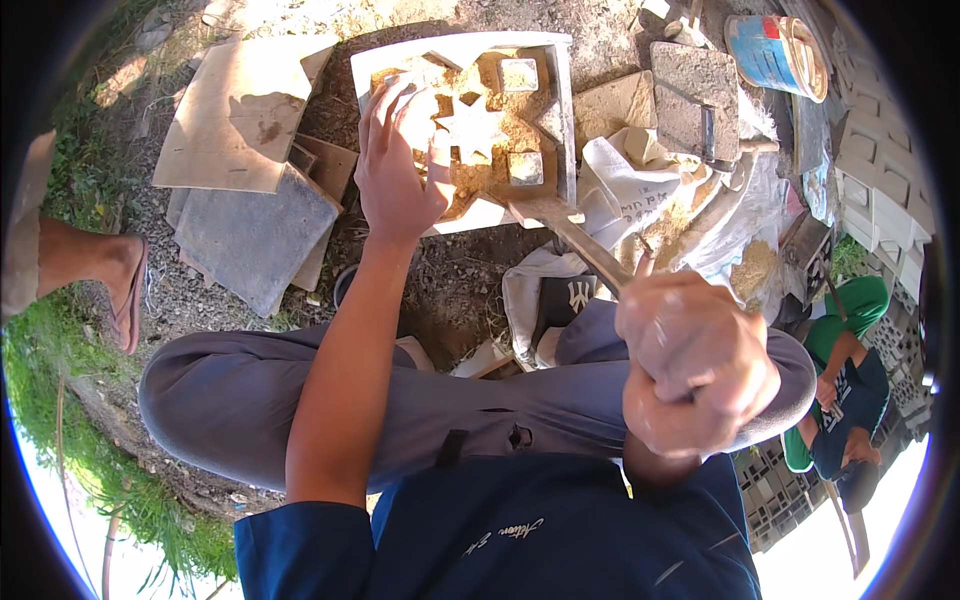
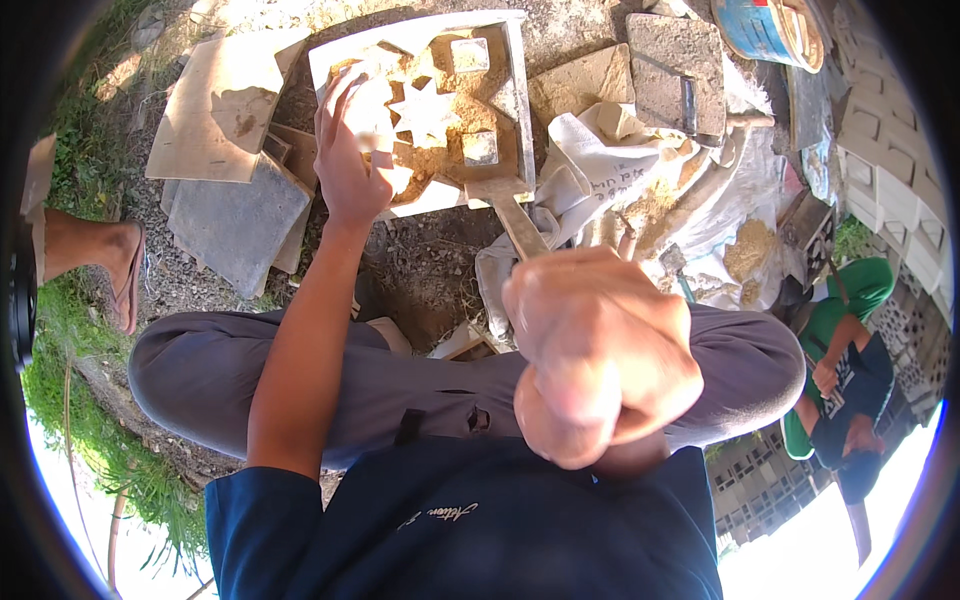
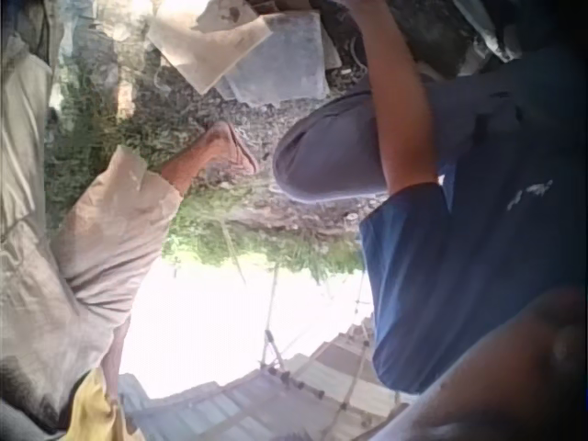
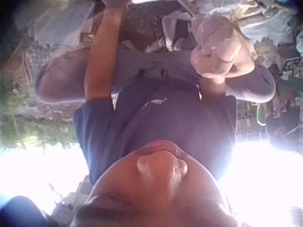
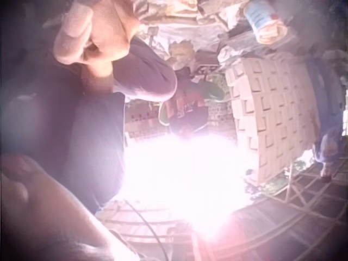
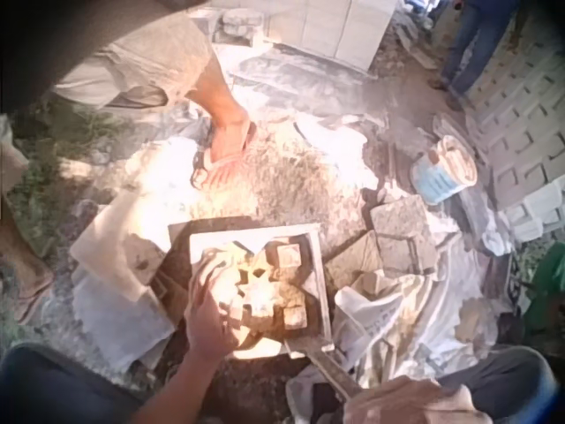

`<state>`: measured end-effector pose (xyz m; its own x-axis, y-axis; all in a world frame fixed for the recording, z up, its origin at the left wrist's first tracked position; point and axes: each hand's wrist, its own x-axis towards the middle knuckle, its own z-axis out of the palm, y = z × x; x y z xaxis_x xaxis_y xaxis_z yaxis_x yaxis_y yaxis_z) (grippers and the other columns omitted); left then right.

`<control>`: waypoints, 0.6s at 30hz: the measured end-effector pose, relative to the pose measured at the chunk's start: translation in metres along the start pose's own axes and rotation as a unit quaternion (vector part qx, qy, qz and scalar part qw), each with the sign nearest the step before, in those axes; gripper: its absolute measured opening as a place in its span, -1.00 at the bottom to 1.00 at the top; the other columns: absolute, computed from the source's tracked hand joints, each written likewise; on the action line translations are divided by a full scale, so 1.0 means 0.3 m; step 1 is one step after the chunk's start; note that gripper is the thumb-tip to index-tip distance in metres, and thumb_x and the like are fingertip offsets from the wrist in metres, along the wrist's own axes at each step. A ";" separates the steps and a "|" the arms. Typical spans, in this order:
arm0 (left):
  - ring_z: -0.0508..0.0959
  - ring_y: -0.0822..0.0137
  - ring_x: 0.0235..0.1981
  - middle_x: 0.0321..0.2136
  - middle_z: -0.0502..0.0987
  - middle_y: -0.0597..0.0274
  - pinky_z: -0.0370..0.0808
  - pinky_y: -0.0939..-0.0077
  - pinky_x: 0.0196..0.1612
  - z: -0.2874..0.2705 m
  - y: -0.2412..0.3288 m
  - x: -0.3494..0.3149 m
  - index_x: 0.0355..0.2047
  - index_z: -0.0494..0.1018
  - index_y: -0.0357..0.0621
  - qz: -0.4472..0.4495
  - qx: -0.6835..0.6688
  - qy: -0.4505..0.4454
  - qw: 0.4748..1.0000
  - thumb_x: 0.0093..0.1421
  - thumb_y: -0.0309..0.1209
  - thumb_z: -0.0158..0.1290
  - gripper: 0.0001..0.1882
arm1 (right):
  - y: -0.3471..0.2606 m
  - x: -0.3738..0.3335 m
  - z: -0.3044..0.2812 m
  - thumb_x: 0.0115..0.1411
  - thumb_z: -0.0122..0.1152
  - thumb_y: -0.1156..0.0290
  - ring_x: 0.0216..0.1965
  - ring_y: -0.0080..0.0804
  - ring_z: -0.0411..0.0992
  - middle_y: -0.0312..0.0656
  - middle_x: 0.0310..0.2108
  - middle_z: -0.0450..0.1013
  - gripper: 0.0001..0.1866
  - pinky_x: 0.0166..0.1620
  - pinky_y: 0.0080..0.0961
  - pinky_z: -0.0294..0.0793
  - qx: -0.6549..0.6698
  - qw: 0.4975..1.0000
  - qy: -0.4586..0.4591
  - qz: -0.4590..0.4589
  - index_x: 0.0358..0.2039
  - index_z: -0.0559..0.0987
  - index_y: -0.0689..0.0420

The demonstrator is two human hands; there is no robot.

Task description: The person uses a hand tool to remove excess material and sand from the interior and edges of decorative ventilation blocks.

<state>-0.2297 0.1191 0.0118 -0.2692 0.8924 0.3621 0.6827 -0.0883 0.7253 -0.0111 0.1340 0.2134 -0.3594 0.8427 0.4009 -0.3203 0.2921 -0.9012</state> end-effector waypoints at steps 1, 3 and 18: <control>0.37 -0.10 0.35 0.27 0.39 -0.09 0.32 0.09 0.38 0.001 -0.002 0.000 0.28 0.36 -0.23 0.014 0.007 0.003 1.000 0.38 -0.23 -0.01 -0.47 | 0.002 0.003 -0.002 0.20 0.08 0.65 -0.73 -0.53 0.12 -0.36 -0.70 0.17 -0.69 -0.67 -0.48 0.09 -0.012 1.000 -0.010 0.021 -0.65 0.27 0.15; 0.37 -0.09 0.35 0.28 0.39 -0.10 0.30 0.11 0.39 -0.005 -0.001 -0.007 0.28 0.36 -0.23 -0.004 -0.009 0.004 1.000 0.37 -0.23 -0.01 -0.47 | -0.009 -0.001 0.009 0.22 0.14 0.63 -0.74 -0.54 0.12 -0.36 -0.71 0.20 -0.68 -0.67 -0.48 0.11 -0.015 1.000 0.007 0.005 -0.64 0.30 0.18; 0.31 -0.23 0.38 0.25 0.39 -0.22 0.27 0.05 0.40 -0.022 0.013 -0.008 0.18 0.41 -0.41 -0.030 -0.112 0.023 0.993 0.42 -0.39 -0.26 -0.54 | -0.032 -0.001 0.056 0.27 0.14 0.68 -0.76 -0.60 0.16 -0.26 -0.72 0.29 -0.64 -0.69 -0.55 0.11 -0.040 0.996 0.066 -0.040 -0.66 0.30 0.23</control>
<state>-0.2309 0.1138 0.0175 -0.3397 0.8780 0.3372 0.4982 -0.1362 0.8563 -0.0226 0.1234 0.2248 -0.2156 0.8658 0.4516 -0.2700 0.3916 -0.8796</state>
